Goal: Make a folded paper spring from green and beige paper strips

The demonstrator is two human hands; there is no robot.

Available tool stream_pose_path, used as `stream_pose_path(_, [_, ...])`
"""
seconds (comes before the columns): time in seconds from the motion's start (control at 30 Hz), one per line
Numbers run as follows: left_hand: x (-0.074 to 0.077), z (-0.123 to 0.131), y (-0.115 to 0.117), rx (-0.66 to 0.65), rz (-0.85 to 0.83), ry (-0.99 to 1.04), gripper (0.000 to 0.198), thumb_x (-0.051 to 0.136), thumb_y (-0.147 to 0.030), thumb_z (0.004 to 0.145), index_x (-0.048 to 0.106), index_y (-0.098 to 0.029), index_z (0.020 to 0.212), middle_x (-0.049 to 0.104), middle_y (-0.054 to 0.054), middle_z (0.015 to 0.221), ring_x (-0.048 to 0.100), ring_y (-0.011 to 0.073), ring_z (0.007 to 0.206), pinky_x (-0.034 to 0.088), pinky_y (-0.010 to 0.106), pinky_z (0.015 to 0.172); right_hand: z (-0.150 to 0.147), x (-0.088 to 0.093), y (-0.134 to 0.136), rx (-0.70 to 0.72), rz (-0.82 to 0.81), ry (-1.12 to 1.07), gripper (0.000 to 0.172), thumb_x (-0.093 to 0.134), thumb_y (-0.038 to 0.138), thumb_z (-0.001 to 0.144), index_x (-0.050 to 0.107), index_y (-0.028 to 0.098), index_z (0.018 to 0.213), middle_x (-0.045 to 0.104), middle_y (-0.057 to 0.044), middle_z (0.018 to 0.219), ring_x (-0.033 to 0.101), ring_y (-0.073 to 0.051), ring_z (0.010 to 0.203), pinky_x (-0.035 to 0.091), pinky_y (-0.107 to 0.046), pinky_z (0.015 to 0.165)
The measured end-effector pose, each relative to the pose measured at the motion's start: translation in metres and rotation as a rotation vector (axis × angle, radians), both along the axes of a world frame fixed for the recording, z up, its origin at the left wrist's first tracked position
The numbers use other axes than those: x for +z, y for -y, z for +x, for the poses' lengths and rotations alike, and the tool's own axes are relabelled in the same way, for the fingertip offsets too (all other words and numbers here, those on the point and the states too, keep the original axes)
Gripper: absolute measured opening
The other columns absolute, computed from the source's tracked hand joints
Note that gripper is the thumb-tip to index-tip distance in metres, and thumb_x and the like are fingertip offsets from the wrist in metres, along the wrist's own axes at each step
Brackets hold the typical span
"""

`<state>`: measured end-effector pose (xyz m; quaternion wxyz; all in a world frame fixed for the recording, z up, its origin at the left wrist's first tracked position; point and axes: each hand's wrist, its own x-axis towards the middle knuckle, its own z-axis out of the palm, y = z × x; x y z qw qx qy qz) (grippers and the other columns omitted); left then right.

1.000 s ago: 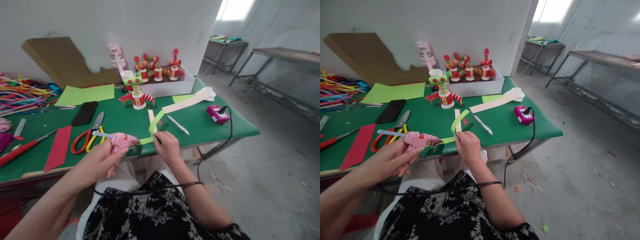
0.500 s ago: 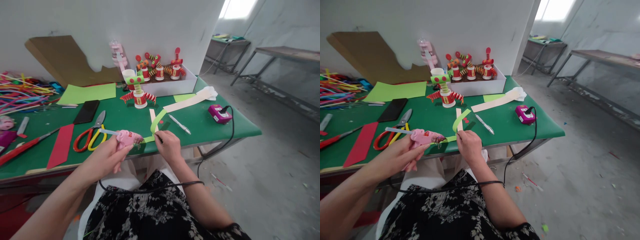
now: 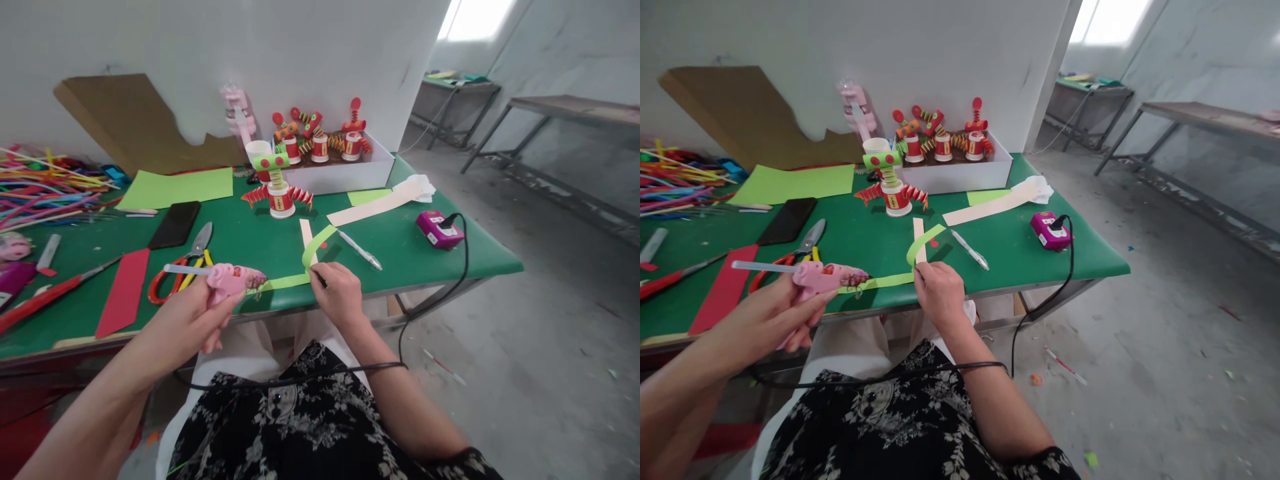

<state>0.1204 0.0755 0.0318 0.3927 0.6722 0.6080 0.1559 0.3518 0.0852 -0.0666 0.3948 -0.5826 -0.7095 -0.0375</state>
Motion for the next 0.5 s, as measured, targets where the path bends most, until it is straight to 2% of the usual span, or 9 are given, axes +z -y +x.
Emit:
stream_pose_path(0.2, [-0.007,-0.011,0.001,-0.017,-0.056,0.027,0.038,0.06,-0.06,0.075,0.043,-0.029,0.062,0.048,-0.006,0.034,0.051,0.0182,0.032,0.049,0.031,0.04,0.0,0.001,0.0,0.003,-0.022,-0.01,0.022,0.052,0.021,0.096,0.067,0.022,0.081,0.072,-0.004,0.077,0.063,-0.016,0.074,0.041,-0.026,0.068])
stream_pose_path(0.5, [0.004,-0.014,-0.003,-0.008,-0.056,0.018,0.043,0.059,-0.064,0.073,0.043,-0.027,0.056,0.047,-0.006,0.032,0.049,0.0173,0.032,0.052,0.032,0.042,0.0,0.0,-0.001,0.007,-0.019,-0.026,0.021,0.052,0.02,0.096,0.067,0.022,0.081,0.074,-0.004,0.08,0.064,-0.016,0.076,0.041,-0.025,0.068])
